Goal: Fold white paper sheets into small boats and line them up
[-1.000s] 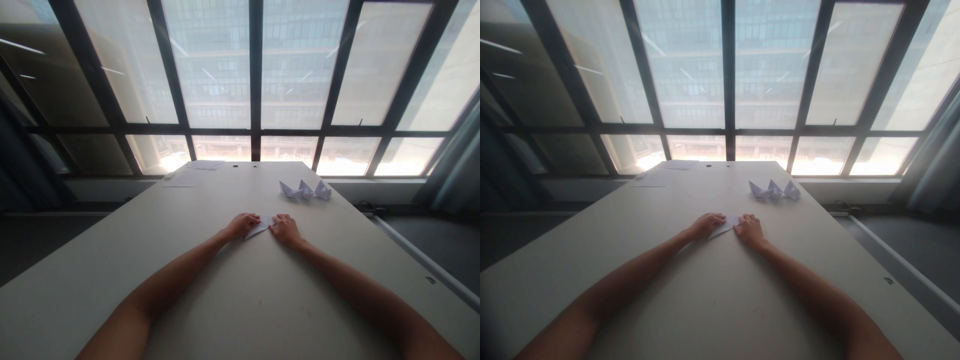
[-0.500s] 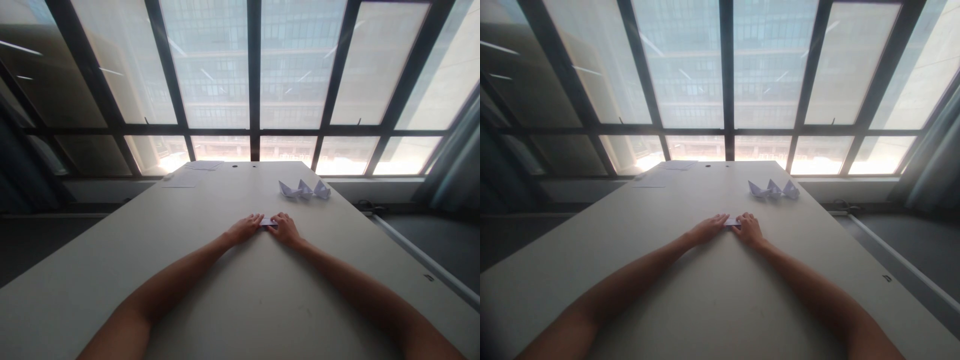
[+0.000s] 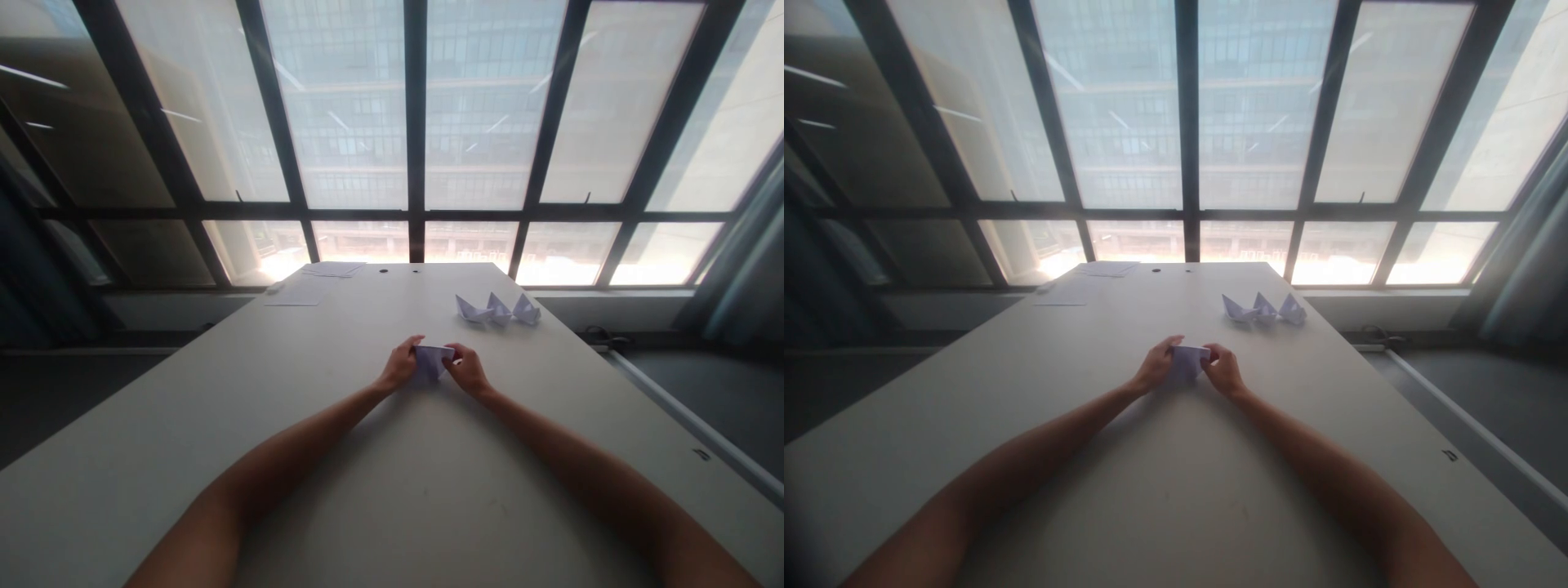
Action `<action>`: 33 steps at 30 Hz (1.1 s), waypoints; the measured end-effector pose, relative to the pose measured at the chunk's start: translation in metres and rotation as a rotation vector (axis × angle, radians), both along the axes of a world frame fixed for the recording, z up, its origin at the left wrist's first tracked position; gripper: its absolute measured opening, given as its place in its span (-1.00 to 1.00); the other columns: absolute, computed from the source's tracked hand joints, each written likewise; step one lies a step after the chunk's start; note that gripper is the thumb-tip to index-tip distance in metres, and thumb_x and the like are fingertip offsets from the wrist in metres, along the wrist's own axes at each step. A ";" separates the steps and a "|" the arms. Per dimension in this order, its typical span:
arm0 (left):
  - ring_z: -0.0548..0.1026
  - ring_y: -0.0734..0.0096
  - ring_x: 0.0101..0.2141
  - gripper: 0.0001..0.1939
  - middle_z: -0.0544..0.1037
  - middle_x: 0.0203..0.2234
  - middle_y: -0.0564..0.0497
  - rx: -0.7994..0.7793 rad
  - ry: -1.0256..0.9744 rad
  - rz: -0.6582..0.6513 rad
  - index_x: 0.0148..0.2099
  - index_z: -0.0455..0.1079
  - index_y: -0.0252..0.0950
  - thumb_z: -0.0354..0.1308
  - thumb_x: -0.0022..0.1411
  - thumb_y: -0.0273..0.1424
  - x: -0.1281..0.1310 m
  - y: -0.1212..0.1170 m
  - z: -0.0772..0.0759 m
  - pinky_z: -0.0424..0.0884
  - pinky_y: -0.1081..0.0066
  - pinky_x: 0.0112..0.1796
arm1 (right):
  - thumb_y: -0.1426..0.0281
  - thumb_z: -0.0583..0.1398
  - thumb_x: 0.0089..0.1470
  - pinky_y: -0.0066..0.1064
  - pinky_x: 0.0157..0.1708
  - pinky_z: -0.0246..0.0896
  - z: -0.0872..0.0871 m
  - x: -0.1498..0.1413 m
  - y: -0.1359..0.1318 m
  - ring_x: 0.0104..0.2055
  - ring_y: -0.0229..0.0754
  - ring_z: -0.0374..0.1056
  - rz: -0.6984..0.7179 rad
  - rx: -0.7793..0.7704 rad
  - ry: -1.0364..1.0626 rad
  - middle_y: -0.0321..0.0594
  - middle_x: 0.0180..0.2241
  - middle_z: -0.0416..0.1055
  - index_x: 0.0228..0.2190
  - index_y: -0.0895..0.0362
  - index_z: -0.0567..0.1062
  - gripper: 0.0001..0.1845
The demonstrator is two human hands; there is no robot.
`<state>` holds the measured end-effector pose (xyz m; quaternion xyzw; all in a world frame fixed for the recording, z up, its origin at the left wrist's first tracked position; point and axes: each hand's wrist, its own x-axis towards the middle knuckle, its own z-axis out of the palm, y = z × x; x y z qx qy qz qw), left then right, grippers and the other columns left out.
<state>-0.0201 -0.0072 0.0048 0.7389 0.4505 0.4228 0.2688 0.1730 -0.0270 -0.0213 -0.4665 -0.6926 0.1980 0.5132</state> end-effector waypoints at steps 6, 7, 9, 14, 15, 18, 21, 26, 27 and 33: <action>0.50 0.08 -0.01 -0.67 0.58 -0.04 -0.12 -0.032 -0.041 -0.109 -0.04 0.55 -0.33 0.01 0.27 -0.39 -0.005 0.007 -0.007 0.38 0.17 0.05 | 0.52 0.00 0.17 -0.31 -0.12 0.31 0.004 -0.005 -0.011 -0.14 -0.09 0.45 0.009 0.066 -0.279 -0.18 -0.15 0.56 -0.13 0.06 0.58 -0.60; 0.46 0.07 0.05 -0.66 0.55 0.01 -0.12 -0.001 0.034 -0.122 -0.05 0.56 -0.31 0.01 0.27 -0.39 -0.009 0.009 -0.008 0.33 0.16 0.11 | 0.52 -0.01 0.19 -0.29 -0.05 0.29 0.005 -0.005 -0.013 -0.07 -0.08 0.44 0.017 0.067 -0.345 -0.17 -0.09 0.54 -0.09 0.05 0.58 -0.57; 0.40 0.08 0.13 -0.61 0.49 0.10 -0.10 0.052 0.204 -0.211 0.02 0.55 -0.29 -0.02 0.28 -0.40 -0.019 0.014 -0.008 0.22 0.16 0.20 | 0.53 -0.01 0.20 -0.27 0.07 0.22 0.006 -0.003 -0.015 0.06 -0.07 0.38 0.039 0.051 -0.471 -0.15 0.04 0.48 -0.01 0.05 0.55 -0.54; 0.07 0.16 0.33 -0.48 0.16 0.33 -0.04 0.094 0.646 -0.475 0.34 0.21 -0.20 -0.11 0.40 -0.27 -0.037 0.021 -0.008 -0.12 0.10 0.30 | 0.42 0.04 0.22 -0.19 0.24 0.01 0.008 0.005 -0.016 0.26 -0.04 0.20 0.105 0.008 -0.738 -0.10 0.20 0.32 0.13 0.07 0.45 -0.53; 0.02 0.18 0.35 -0.47 0.11 0.35 -0.05 0.077 0.686 -0.469 0.38 0.13 -0.19 -0.17 0.43 -0.22 -0.038 0.021 -0.008 -0.15 0.08 0.30 | 0.37 0.02 0.25 -0.19 0.25 0.00 0.008 0.006 -0.016 0.27 -0.04 0.18 0.121 0.005 -0.755 -0.09 0.21 0.31 0.12 0.08 0.46 -0.54; -0.07 0.22 0.37 -0.42 0.02 0.38 -0.04 0.035 0.750 -0.432 0.43 -0.02 -0.15 -0.34 0.48 -0.10 -0.037 0.017 -0.007 -0.18 0.03 0.29 | 0.24 -0.09 0.34 -0.20 0.27 -0.05 0.010 0.005 -0.017 0.29 -0.08 0.16 0.126 -0.027 -0.747 -0.10 0.22 0.29 0.07 0.06 0.50 -0.51; -0.16 0.16 0.38 -0.35 -0.10 0.40 -0.04 0.068 0.835 -0.470 0.45 -0.16 -0.10 -0.30 0.44 0.01 -0.034 0.013 -0.006 -0.24 -0.02 0.28 | 0.15 -0.02 0.31 -0.12 0.31 -0.16 0.008 0.004 -0.016 0.35 -0.05 0.02 0.109 -0.097 -0.766 -0.09 0.30 0.15 0.21 0.05 0.34 -0.46; -0.19 0.10 0.38 -0.26 -0.18 0.41 -0.13 0.114 0.893 -0.460 0.47 -0.26 -0.16 -0.22 0.41 0.06 -0.034 0.008 -0.010 -0.27 0.00 0.28 | 0.22 0.02 0.27 -0.05 0.34 -0.32 0.001 0.006 -0.013 0.41 -0.04 -0.15 0.168 -0.153 -0.791 -0.05 0.37 -0.05 0.33 0.10 0.11 -0.35; -0.17 0.09 0.38 -0.27 -0.16 0.41 -0.14 0.120 0.873 -0.453 0.46 -0.23 -0.16 -0.21 0.41 0.05 -0.034 0.007 -0.010 -0.26 0.00 0.28 | 0.23 0.02 0.27 -0.04 0.34 -0.32 0.000 0.006 -0.012 0.41 -0.04 -0.15 0.172 -0.147 -0.782 -0.04 0.37 -0.04 0.33 0.10 0.11 -0.35; 0.01 0.06 0.34 -0.30 0.12 0.34 -0.16 0.230 0.657 -0.384 0.40 0.05 -0.18 0.09 0.32 -0.08 -0.029 0.003 -0.009 -0.16 0.00 0.28 | 0.29 0.11 0.21 -0.05 0.32 -0.23 -0.002 0.006 -0.012 0.37 -0.03 -0.01 0.130 -0.108 -0.692 -0.04 0.32 0.11 0.28 0.06 0.20 -0.37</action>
